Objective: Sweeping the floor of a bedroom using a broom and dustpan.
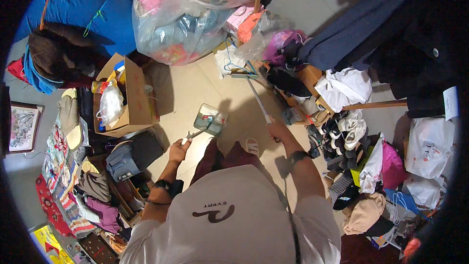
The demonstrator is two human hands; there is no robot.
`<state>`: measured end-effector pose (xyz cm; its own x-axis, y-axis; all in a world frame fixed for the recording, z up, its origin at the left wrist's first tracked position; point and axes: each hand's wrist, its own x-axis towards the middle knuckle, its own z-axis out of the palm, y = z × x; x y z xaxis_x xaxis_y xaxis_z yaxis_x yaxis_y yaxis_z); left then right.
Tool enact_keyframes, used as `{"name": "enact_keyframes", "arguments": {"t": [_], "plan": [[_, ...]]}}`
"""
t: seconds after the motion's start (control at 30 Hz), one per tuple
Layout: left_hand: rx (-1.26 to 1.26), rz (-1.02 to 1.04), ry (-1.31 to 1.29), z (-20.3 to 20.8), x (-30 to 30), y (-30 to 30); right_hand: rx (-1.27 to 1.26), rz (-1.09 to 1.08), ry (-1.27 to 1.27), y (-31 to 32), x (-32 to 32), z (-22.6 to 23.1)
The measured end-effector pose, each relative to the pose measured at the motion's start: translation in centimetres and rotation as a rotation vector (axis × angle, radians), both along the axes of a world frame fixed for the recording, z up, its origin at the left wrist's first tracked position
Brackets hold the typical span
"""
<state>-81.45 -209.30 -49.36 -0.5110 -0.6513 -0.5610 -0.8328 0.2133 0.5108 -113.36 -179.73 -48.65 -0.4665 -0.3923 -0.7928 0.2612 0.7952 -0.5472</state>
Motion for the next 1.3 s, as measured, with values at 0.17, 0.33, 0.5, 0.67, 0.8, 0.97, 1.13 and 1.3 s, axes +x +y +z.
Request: {"name": "enact_keyframes", "arguments": {"t": [0.17, 0.33, 0.5, 0.67, 0.8, 0.97, 1.13, 1.3], "plan": [[-0.01, 0.149, 0.095, -2.1, -1.4, 3.9, 0.032, -0.032, -0.116, -0.3, -0.5, -3.6], [0.104, 0.277, 0.093, -0.9, -3.6, 7.0, 0.014, 0.291, -0.033, 5.7, 2.3, -4.2], [-0.045, 0.192, 0.098, -4.3, -2.9, 7.7, 0.036, 0.447, -0.199, 10.4, 0.9, 4.7], [0.054, 0.258, 0.006, 0.2, -4.5, 10.1, 0.006, 0.254, -0.352, 15.1, -2.5, 6.0], [-0.084, 0.216, 0.059, -2.6, -2.5, 11.4, -0.123, 0.047, -0.431, 17.0, -3.3, 6.0], [-0.072, 0.179, 0.065, -2.1, -3.2, 13.9, -0.115, -0.005, -0.208, 16.3, -4.7, 4.4], [0.04, 0.234, 0.074, -1.6, -4.1, 15.2, -0.133, -0.196, -0.322, 14.0, -4.2, 0.7], [-0.063, 0.107, 0.13, -3.4, -4.2, 16.1, -0.212, 0.418, -0.096, 16.6, 0.4, -4.4]]}}
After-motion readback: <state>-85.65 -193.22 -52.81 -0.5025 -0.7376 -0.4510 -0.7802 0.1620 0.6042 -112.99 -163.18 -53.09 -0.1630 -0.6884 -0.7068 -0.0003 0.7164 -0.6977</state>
